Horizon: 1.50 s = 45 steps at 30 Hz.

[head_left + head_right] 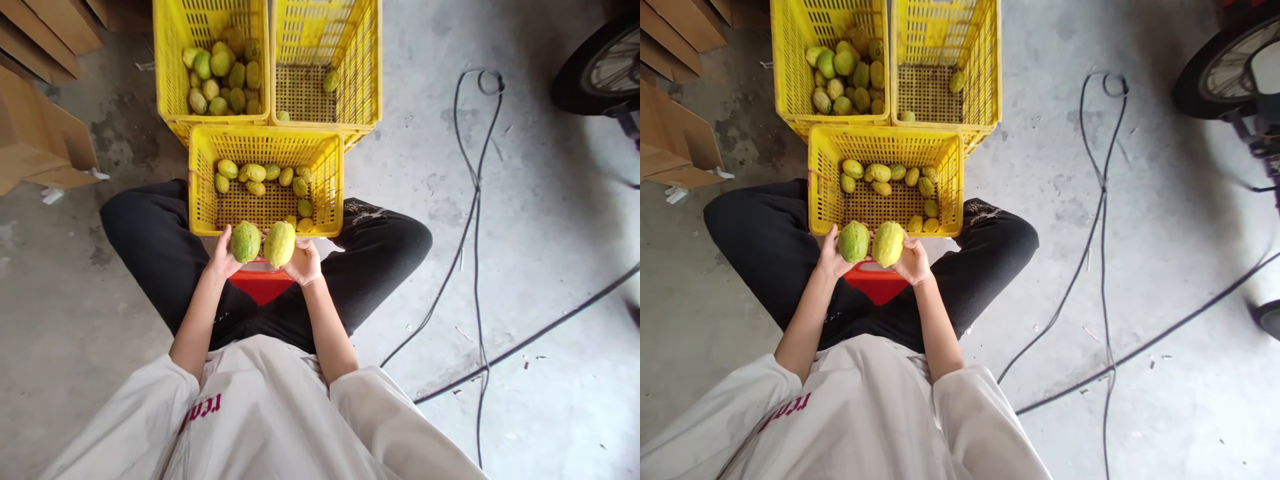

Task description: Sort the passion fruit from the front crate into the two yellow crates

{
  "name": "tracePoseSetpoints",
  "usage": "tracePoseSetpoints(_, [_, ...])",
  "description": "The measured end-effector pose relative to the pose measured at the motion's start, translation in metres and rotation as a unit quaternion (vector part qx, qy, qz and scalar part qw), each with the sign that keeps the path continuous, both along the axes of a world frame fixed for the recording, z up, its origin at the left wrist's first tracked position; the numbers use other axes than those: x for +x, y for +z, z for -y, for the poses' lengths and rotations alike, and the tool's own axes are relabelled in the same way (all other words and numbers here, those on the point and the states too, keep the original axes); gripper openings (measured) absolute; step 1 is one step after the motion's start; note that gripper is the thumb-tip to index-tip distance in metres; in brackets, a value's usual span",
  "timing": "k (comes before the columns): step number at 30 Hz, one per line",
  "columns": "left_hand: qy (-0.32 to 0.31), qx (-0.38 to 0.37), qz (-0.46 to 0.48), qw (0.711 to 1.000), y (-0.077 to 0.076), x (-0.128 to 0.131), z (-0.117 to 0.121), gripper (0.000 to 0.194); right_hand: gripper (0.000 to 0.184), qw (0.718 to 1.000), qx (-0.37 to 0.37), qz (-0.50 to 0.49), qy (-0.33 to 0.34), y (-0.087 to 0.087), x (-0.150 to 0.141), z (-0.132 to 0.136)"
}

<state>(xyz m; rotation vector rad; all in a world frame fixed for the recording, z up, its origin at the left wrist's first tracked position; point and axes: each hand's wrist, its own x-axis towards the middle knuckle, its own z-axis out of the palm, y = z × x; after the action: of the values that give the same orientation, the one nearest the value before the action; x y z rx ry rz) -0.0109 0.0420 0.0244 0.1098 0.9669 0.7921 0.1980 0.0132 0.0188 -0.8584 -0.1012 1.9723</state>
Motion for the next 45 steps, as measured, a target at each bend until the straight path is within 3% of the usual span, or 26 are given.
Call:
tracePoseSetpoints(4, [0.014, 0.010, 0.032, 0.999, 0.006, -0.007, 0.003, 0.061, 0.050, 0.999, 0.008, 0.042, -0.004, -0.004, -0.001, 0.001])
tracePoseSetpoints(7, [0.017, 0.013, 0.032, 0.999, 0.008, -0.009, 0.006, 0.055, 0.054, 0.997, 0.000, 0.076, 0.001, -0.011, -0.006, 0.004])
tracePoseSetpoints(13, [-0.043, 0.019, 0.038, 0.998, 0.000, -0.013, 0.007, 0.041, 0.052, 0.997, 0.018, 0.075, 0.016, -0.021, -0.008, 0.008])
tracePoseSetpoints(17, [-0.010, 0.024, 0.002, 1.000, -0.011, -0.017, 0.008, 0.041, 0.056, 0.998, 0.020, 0.062, 0.005, -0.019, -0.016, 0.004])
tracePoseSetpoints(21, [0.031, 0.024, -0.041, 0.998, -0.018, -0.018, 0.009, 0.045, 0.042, 0.996, -0.007, 0.088, -0.010, -0.012, -0.032, -0.002])
tracePoseSetpoints(26, [0.033, 0.023, -0.028, 0.999, -0.011, -0.015, 0.004, 0.045, 0.037, 0.999, -0.022, 0.031, 0.011, -0.009, -0.039, -0.007])
tracePoseSetpoints(30, [0.073, 0.045, -0.016, 0.996, -0.002, -0.011, 0.002, 0.043, 0.046, 1.000, 0.003, 0.004, 0.000, -0.008, -0.029, -0.008])
tracePoseSetpoints(36, [0.067, 0.064, -0.031, 0.995, 0.002, -0.005, 0.005, 0.065, 0.058, 0.995, 0.039, 0.087, -0.008, -0.018, -0.016, -0.006])
tracePoseSetpoints(41, [0.007, 0.097, -0.048, 0.994, -0.011, -0.005, 0.008, 0.072, 0.072, 0.993, 0.040, 0.109, 0.001, -0.022, -0.020, -0.003])
tracePoseSetpoints(45, [0.011, 0.133, -0.057, 0.989, -0.019, 0.000, 0.010, 0.081, 0.073, 0.992, 0.058, 0.103, -0.037, -0.017, -0.023, -0.003])
